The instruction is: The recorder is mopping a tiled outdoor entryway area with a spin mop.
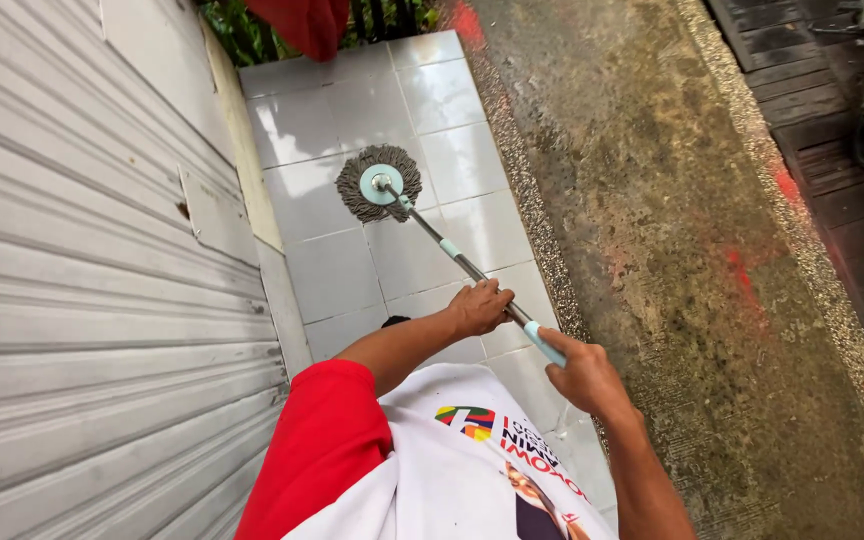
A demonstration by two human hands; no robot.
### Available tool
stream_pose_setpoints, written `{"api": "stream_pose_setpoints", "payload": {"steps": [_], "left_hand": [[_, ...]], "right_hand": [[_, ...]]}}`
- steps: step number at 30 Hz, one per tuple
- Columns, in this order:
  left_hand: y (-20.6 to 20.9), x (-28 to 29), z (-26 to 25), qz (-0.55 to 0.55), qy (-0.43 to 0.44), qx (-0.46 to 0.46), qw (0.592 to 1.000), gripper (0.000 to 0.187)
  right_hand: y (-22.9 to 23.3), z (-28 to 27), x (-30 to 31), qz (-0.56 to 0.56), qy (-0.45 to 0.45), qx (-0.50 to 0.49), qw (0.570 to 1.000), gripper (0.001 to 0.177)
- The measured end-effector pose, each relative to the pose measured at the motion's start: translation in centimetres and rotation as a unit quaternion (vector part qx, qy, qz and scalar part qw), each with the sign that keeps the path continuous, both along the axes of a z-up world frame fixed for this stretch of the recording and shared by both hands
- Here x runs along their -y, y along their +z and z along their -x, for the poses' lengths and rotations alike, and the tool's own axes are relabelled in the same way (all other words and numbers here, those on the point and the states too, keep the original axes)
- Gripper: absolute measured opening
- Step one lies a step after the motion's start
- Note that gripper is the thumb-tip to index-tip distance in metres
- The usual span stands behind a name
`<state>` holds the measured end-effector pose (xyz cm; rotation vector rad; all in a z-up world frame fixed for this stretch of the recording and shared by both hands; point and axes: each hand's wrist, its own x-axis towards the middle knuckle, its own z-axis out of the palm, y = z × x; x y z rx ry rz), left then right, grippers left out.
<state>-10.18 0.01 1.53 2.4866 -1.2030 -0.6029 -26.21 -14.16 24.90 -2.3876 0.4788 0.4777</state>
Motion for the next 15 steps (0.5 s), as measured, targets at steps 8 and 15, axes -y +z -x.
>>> {"api": "stream_pose_setpoints", "payload": {"steps": [8,15], "left_hand": [[0.8,-1.7,-2.8,-0.044,0.025,-0.017,0.999,0.039],[-1.8,-5.2,-10.4,-0.079,0.105,-0.082,0.988,0.038]], "right_hand": [[-4.8,-2.6,-0.7,0.012,0.036,0.053,0.998,0.057],[-8.6,-11.0,-4.6,0.006,0.076,0.085,0.993,0.058]]}}
